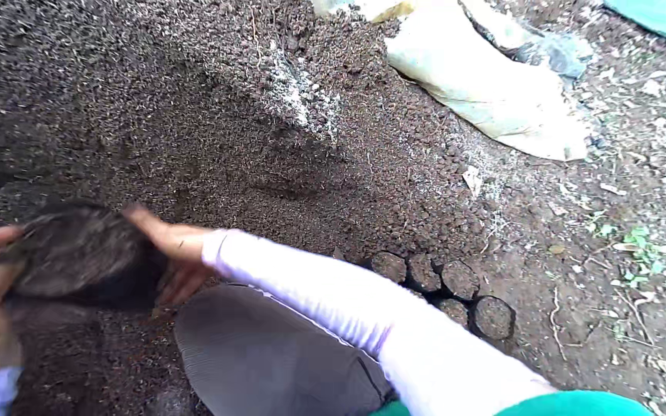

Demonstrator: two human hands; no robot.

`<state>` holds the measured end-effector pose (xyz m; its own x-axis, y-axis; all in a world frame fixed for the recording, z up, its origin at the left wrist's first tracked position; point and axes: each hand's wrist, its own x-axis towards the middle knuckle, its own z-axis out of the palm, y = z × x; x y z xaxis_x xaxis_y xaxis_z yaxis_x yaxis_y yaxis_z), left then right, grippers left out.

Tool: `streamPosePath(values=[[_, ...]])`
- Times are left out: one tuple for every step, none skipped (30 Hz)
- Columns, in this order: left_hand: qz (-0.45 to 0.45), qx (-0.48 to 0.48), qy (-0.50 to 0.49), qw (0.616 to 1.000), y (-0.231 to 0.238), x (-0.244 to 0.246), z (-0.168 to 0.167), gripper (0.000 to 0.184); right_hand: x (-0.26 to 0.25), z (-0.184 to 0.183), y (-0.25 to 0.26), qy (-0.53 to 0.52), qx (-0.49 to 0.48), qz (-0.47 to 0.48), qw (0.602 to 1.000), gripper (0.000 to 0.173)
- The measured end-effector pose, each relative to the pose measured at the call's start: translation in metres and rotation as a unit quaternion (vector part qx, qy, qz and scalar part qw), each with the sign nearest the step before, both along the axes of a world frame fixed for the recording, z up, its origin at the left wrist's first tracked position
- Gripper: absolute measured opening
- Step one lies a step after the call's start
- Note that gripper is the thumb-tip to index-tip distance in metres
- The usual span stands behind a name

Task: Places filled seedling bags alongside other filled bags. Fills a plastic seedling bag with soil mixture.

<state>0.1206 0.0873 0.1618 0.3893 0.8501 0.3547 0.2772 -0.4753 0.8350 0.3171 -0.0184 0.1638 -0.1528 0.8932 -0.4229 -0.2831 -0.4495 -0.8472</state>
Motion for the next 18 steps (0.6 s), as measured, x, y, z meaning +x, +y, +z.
streamPosePath(values=[[0.024, -0.041, 0.021, 0.999, -0.017, 0.029, 0.008, 0.032, 0.020, -0.002, -0.004, -0.019, -0.006, -0.007, 1.000, 0.092], [0.026, -0.075, 0.044, 0.996, -0.034, 0.056, 0.016, 0.033, 0.041, -0.005, -0.010, -0.035, -0.012, -0.016, 0.999, 0.092], [0.024, -0.087, 0.060, 0.994, -0.046, 0.081, 0.017, 0.033, 0.062, -0.009, -0.018, -0.052, -0.016, -0.020, 0.998, 0.092], [0.009, -0.099, 0.068, 0.993, -0.057, 0.104, 0.016, 0.035, 0.082, -0.014, -0.029, -0.078, -0.021, -0.029, 0.996, 0.092], [-0.011, -0.119, 0.070, 0.990, -0.069, 0.127, 0.015, 0.035, 0.101, -0.020, -0.040, -0.116, -0.027, -0.042, 0.992, 0.091], [-0.036, -0.137, 0.067, 0.988, -0.079, 0.148, 0.011, 0.035, 0.118, -0.025, -0.053, -0.164, -0.034, -0.057, 0.984, 0.087], [-0.055, -0.150, 0.059, 0.985, -0.086, 0.168, 0.003, 0.035, 0.133, -0.031, -0.066, -0.216, -0.043, -0.074, 0.973, 0.082], [-0.077, -0.162, 0.052, 0.982, -0.092, 0.187, -0.008, 0.034, 0.147, -0.037, -0.080, -0.264, -0.054, -0.094, 0.958, 0.077], [-0.099, -0.174, 0.054, 0.978, -0.099, 0.205, -0.018, 0.035, 0.159, -0.043, -0.093, -0.321, -0.065, -0.107, 0.939, 0.071], [-0.116, -0.184, 0.061, 0.974, -0.105, 0.222, -0.029, 0.035, 0.171, -0.048, -0.104, -0.376, -0.078, -0.107, 0.917, 0.066], [-0.131, -0.193, 0.072, 0.970, -0.111, 0.238, -0.040, 0.035, 0.184, -0.055, -0.115, -0.425, -0.091, -0.105, 0.894, 0.062], [-0.149, -0.205, 0.084, 0.964, -0.118, 0.253, -0.052, 0.034, 0.197, -0.062, -0.125, -0.468, -0.104, -0.103, 0.871, 0.058], [-0.167, -0.220, 0.094, 0.957, -0.125, 0.267, -0.063, 0.034, 0.208, -0.068, -0.134, -0.500, -0.120, -0.097, 0.852, 0.056], [-0.182, -0.239, 0.098, 0.949, -0.132, 0.279, -0.073, 0.034, 0.218, -0.073, -0.143, -0.521, -0.130, -0.090, 0.839, 0.055], [-0.194, -0.258, 0.102, 0.941, -0.139, 0.291, -0.084, 0.035, 0.227, -0.078, -0.151, -0.540, -0.137, -0.084, 0.826, 0.054], [-0.203, -0.273, 0.109, 0.934, -0.145, 0.301, -0.094, 0.035, 0.234, -0.085, -0.159, -0.558, -0.143, -0.081, 0.814, 0.053], [-0.213, -0.287, 0.123, 0.926, -0.149, 0.310, -0.103, 0.036, 0.240, -0.091, -0.167, -0.574, -0.146, -0.082, 0.802, 0.052], [-0.222, -0.297, 0.139, 0.918, -0.154, 0.316, -0.112, 0.037, 0.244, -0.097, -0.173, -0.587, -0.152, -0.079, 0.791, 0.051]])
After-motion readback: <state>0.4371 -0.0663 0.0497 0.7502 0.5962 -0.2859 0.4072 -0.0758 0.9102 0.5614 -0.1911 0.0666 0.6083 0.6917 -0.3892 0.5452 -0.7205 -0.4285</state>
